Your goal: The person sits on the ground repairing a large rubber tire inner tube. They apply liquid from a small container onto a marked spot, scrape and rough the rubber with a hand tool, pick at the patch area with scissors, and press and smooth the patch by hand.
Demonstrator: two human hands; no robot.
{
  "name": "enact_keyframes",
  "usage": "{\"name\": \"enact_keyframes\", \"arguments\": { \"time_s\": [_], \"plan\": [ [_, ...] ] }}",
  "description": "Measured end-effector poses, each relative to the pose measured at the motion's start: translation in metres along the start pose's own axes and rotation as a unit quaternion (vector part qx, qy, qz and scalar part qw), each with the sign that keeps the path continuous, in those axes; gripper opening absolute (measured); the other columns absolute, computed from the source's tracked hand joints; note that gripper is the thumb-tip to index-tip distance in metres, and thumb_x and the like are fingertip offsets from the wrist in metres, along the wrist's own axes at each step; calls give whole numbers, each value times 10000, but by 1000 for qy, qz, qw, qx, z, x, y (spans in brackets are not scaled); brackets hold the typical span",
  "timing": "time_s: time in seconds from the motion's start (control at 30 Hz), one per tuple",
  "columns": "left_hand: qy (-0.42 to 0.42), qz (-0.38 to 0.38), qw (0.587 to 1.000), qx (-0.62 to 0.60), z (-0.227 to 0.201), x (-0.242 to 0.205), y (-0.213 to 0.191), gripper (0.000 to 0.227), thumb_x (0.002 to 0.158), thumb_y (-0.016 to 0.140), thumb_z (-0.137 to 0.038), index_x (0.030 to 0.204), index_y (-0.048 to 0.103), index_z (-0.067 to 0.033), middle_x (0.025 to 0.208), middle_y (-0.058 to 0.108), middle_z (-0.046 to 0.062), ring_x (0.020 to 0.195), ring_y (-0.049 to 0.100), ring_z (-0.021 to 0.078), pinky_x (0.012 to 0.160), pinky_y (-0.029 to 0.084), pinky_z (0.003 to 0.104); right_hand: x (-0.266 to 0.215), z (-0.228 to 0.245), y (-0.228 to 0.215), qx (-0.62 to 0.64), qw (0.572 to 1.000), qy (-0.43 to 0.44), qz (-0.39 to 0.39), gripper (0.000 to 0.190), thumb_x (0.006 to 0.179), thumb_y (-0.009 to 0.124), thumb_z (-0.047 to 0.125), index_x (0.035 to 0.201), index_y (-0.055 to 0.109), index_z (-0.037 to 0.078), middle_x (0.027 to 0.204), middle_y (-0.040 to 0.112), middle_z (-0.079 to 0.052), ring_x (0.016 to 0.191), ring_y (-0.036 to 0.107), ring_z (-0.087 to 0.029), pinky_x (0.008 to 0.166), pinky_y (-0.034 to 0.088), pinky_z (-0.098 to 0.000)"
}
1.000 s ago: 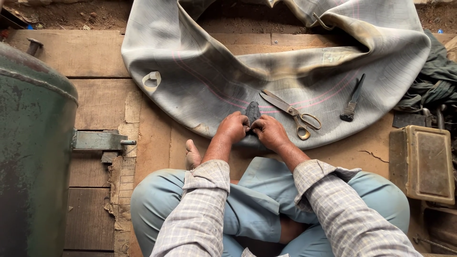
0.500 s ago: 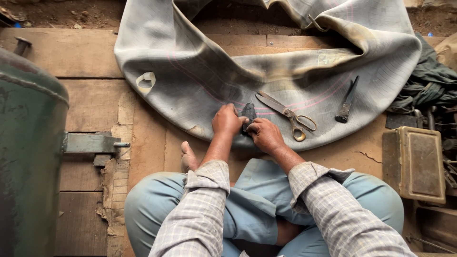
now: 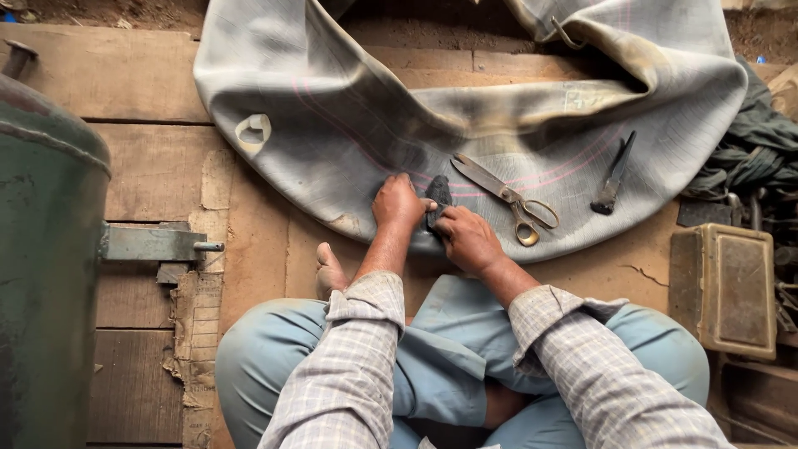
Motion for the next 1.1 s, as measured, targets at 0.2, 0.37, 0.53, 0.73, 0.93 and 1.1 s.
{"name": "enact_keyframes", "arguments": {
  "time_s": [0.2, 0.37, 0.53, 0.73, 0.93, 1.1],
  "plan": [
    [39, 32, 998, -39, 22, 14, 23, 532, 630, 975, -357, 962, 649, -98, 1158, 649, 79, 1125, 642, 275, 966, 530, 407, -9, 2, -2, -71, 996, -25, 52, 404, 793, 633, 51, 1164, 767, 140, 1088, 635, -16, 1065, 575, -231, 860, 461, -395],
    [61, 26, 997, 33, 10, -7, 15, 674, 586, 990, -269, 1097, 582, -107, 1220, 587, 107, 1214, 579, 301, 1004, 511, 406, -12, 14, -4, -163, 980, -60, 101, 478, 811, 613, 89, 1282, 694, 107, 1123, 615, -24, 1071, 562, -229, 816, 455, -375],
    [111, 19, 988, 108, 4, -28, 3, 781, 621, 976, -323, 1197, 518, -60, 1265, 534, 136, 1246, 536, 322, 999, 503, 423, -23, 16, 3, -238, 959, -81, 128, 500, 914, 565, 104, 1410, 595, 44, 1122, 603, -28, 1061, 558, -215, 794, 458, -365],
    [135, 6, 983, 126, 0, -30, -12, 843, 594, 989, -372, 1199, 512, -31, 1254, 531, 151, 1236, 515, 330, 957, 498, 441, -14, -36, 3, -47, 997, -22, 55, 410, 787, 623, 51, 1173, 744, 113, 1085, 694, -64, 1029, 634, -269, 834, 510, -387],
    [103, -12, 995, 3, 37, -1, 22, 658, 651, 978, -366, 1128, 608, -103, 1241, 602, 91, 1236, 565, 303, 1037, 492, 415, 5, -89, -48, -22, 972, 160, -172, 184, 875, 705, 126, 1037, 792, 119, 1037, 709, -125, 1019, 636, -326, 916, 480, -439],
    [49, 42, 994, 87, -4, -34, -18, 935, 501, 1036, -393, 1211, 525, -63, 1293, 536, 105, 1280, 504, 296, 1007, 485, 460, 17, -111, -49, -69, 965, 220, -126, 325, 827, 797, 301, 1075, 774, 92, 1111, 689, -140, 1128, 587, -337, 979, 435, -481]
  ]
}}
Point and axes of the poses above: each hand's wrist, its own x-axis towards the middle knuckle, its own y-axis out of the palm, z = x × y, the point moved 3 cm from there along x, towards the middle knuckle
